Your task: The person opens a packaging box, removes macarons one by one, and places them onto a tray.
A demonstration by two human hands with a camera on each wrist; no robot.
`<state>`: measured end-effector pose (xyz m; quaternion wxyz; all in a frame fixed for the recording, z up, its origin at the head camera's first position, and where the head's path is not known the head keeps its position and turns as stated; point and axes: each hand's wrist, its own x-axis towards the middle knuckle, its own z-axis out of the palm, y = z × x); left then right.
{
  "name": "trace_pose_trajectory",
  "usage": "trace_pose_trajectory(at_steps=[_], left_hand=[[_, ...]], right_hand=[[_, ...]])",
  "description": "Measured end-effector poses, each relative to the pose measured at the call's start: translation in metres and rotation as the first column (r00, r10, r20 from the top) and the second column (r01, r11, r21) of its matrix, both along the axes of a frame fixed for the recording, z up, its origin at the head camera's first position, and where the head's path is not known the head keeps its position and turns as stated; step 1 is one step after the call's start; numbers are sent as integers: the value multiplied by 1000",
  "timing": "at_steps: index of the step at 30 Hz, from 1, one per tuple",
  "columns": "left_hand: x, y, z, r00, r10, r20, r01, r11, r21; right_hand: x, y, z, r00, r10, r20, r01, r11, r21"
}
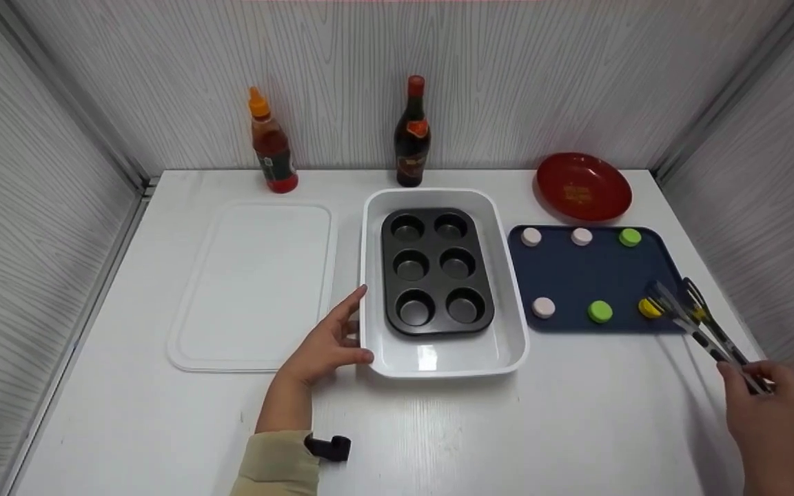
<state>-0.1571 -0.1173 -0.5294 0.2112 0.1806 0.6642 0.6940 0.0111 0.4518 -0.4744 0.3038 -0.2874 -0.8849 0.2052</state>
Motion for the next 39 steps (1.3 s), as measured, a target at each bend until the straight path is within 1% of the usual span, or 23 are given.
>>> trace_pose_trajectory(at_steps=[3,8,12,14,16,18,19,21,22,26,28,31,36,37,38,39], left_hand=[[0,0,0,1000,-7,3,7,1000,6],[0,1,0,1000,-5,-7,5,1000,-3],[-1,2,-1,1000,-2,-11,2,1000,-9],[-1,3,-1,1000,-5,-5,5,1000,-8],[-1,4,-1,1000,-8,2,8,1000,-5],[-1,4,-2,1000,-12,4,12,1000,-4],[-1,5,-2,1000,-13,5,13,1000,-1],[-2,5,-3,1000,-14,-1,14,1000,0],[-2,5,-3,1000,-16,-5,16,1000,0],[-3,7,-3,1000,-10,-13,10,1000,-1],[-3,7,-3,1000,-11,-14,11,1000,1],[-5,8,-4,1000,-17,-13,17,1000,-1],[-6,11,-3,1000,-16,-10,16,1000,-12],[-6,11,-3,1000,-18,-10,18,1000,-10],[-6,12,-3,1000,-20,-9,20,1000,-5],[-6,12,-3,1000,-21,-10,21,1000,-3]], right_hand=[[0,-2,-4,1000,7,26,-7,1000,-9],[-3,0,-7,999,23,29,-22,999,-27],[-4,3,-9,999,15,45,-13,998,-56],[-3,5,-9,996,4,92,3,997,-78],[-4,7,-8,985,6,173,17,991,-129],[-4,9,-7,959,19,282,31,985,-172],[-5,10,-7,941,35,336,31,981,-191],[-6,13,-7,898,86,431,13,975,-222],[-7,15,-7,873,115,474,-4,973,-229],[-11,22,-9,793,219,568,-100,967,-233],[-14,24,-9,764,249,595,-127,962,-241],[-17,27,-10,730,282,622,-140,953,-268],[-20,28,-10,699,307,646,-155,947,-281],[-20,27,-9,702,299,646,-154,950,-272],[-21,25,-8,711,288,641,-159,954,-253],[-21,22,-6,729,274,627,-164,960,-229]])
